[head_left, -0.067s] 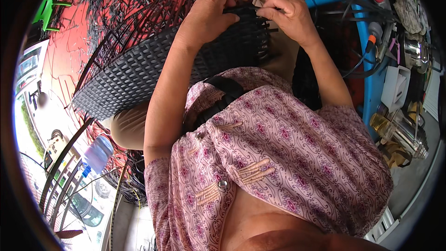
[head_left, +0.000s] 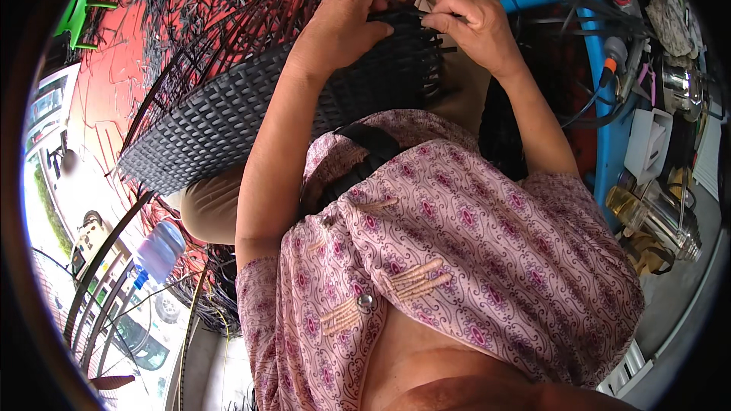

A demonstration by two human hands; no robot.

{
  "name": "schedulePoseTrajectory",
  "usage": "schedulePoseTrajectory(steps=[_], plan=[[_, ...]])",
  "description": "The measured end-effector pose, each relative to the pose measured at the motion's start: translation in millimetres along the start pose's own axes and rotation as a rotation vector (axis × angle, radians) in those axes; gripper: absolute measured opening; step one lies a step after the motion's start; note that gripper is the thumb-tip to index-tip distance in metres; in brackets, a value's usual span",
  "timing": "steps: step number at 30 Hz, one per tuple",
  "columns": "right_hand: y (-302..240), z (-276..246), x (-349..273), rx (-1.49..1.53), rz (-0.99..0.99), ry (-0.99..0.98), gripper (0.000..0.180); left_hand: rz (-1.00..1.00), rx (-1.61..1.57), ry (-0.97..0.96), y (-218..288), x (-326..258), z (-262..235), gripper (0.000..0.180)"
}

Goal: The person weaves a black basket by hand, interlacing flexible black strips through a pre-formed frame. They repeatedly pull, tuck, and tighten the strips to build up the basket wall, occasionally adjusting the basket's position on their lap.

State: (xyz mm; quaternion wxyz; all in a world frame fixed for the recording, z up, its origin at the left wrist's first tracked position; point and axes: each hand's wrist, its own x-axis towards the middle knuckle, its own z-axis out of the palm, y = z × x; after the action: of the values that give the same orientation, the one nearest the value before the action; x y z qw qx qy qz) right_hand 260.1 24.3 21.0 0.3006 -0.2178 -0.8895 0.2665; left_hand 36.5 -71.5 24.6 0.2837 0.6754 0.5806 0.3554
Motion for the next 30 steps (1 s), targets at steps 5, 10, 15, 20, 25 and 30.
schedulePoseTrajectory(steps=[5,10,15,20,25,30], plan=[[-1.5,1.5,-3.8,-0.048,-0.108,0.054,0.024,-0.115,-0.057,-0.101,5.5,4.7,-4.7,0.043],[-5.8,3.7,-9.5,-0.154,-0.153,0.083,0.021,0.054,0.045,-0.008,3.4,-1.5,2.0,0.04],[-17.5,6.0,-16.5,-0.239,-0.17,0.097,0.018,0.226,0.274,0.166,8.4,-13.5,16.3,0.027],[-16.3,3.3,-11.6,-0.159,-0.1,0.02,0.014,0.211,0.229,0.325,17.3,-37.1,11.6,0.047],[-24.1,-6.3,0.0,-0.182,0.042,-0.047,0.013,-0.013,0.43,0.428,-17.6,-97.5,-67.3,0.049],[-76.8,21.3,38.5,0.098,0.103,0.164,0.022,-0.294,0.284,0.278,-56.7,-163.9,-144.4,0.053]])
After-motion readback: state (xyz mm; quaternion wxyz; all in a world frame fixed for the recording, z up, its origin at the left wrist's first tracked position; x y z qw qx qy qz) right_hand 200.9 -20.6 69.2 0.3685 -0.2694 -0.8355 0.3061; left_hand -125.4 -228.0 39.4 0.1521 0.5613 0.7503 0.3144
